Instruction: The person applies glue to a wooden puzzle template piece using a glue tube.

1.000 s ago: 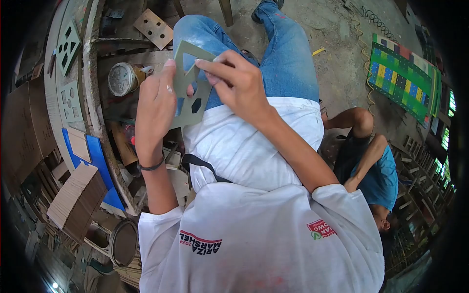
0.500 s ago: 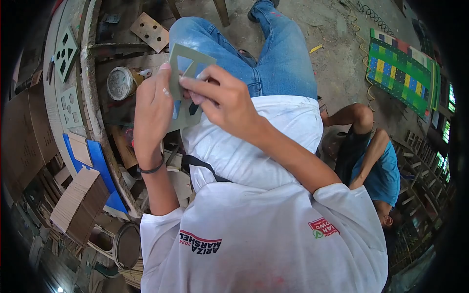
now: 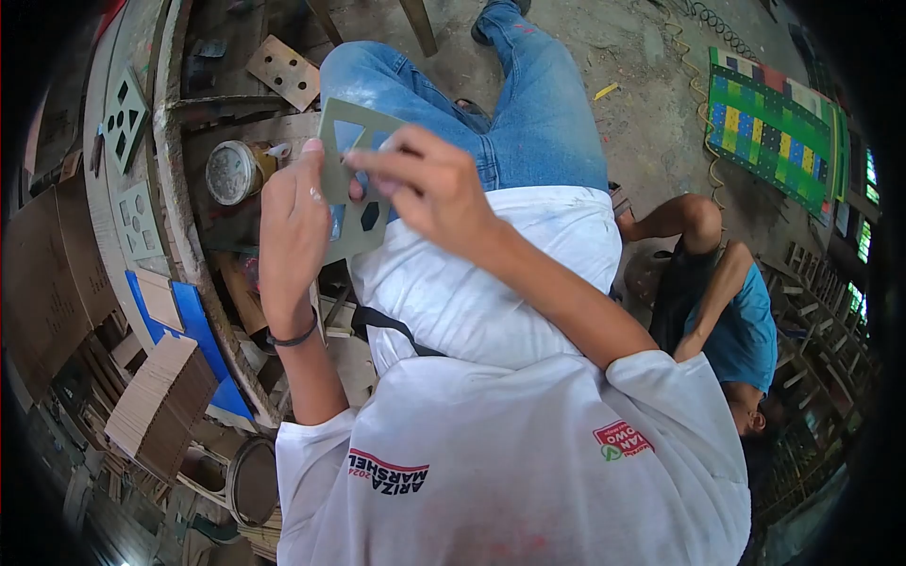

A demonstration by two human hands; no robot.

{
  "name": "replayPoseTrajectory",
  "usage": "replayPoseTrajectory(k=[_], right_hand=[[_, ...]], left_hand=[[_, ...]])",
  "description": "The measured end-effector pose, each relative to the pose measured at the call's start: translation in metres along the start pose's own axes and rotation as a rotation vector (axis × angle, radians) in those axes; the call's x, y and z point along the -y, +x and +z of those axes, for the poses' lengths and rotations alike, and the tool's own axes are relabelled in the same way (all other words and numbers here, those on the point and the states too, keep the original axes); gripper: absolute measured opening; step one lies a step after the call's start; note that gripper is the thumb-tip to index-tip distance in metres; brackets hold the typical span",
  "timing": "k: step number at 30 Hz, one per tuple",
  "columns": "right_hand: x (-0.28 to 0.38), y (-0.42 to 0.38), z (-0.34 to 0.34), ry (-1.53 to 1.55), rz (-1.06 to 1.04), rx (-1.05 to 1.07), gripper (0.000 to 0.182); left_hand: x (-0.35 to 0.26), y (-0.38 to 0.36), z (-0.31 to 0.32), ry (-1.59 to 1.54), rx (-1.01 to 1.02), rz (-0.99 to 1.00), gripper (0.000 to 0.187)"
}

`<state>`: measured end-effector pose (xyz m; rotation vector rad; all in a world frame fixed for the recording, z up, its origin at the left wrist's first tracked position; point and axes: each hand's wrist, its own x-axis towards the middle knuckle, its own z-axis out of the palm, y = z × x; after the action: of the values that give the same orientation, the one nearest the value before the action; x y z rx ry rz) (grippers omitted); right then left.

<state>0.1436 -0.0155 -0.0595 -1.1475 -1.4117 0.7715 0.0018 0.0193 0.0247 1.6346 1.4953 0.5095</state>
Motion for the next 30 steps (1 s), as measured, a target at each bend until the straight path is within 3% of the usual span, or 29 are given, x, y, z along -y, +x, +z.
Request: replayPoseTrajectory(k=[4, 7, 10, 13, 16, 22, 25, 27, 28, 30], right_hand=[[0.003, -0.006, 0.007, 0.014, 0.017, -0.016, 0.035], [-0.001, -0.002, 0.003, 0.021, -0.044, -0.001, 0.039], [0.000, -0.002, 0.004, 0.051, 0.026, 0.001, 0.043], [-0.002, -0.004, 0.003, 0.046, -0.029, 0.019, 0.044], [-0.002, -0.007, 0.006, 0.082, -0.025, 0.036, 0.040], [-0.012, 0.001, 0.002, 0.012, -0.016, -0.014, 0.037], [-0.005, -0.004, 0.004, 0.056, -0.015, 0.023, 0.036], [-0.017, 0.001, 0.003, 0.030, -0.014, 0.004, 0.038], [-0.019, 0.002, 0.004, 0.038, 0.007, 0.003, 0.040], [-0.011, -0.006, 0.007, 0.028, -0.022, 0.029, 0.040]], left_hand=[[0.001, 0.002, -0.001, 0.073, -0.014, 0.072, 0.050], [0.000, 0.002, -0.001, 0.007, -0.002, 0.030, 0.051], [-0.002, 0.001, -0.004, 0.109, 0.010, -0.104, 0.051], [0.001, 0.003, -0.001, -0.058, 0.004, 0.002, 0.050], [0.001, 0.002, -0.003, 0.003, -0.025, -0.093, 0.047], [0.015, -0.001, -0.004, 0.108, -0.097, -0.027, 0.040], [0.022, 0.001, -0.007, 0.085, -0.030, -0.025, 0.039], [0.030, 0.003, -0.003, 0.192, -0.134, 0.218, 0.038], [0.023, 0.002, -0.006, 0.195, -0.135, 0.216, 0.038], [0.003, 0.001, -0.012, -0.076, 0.058, -0.046, 0.042]])
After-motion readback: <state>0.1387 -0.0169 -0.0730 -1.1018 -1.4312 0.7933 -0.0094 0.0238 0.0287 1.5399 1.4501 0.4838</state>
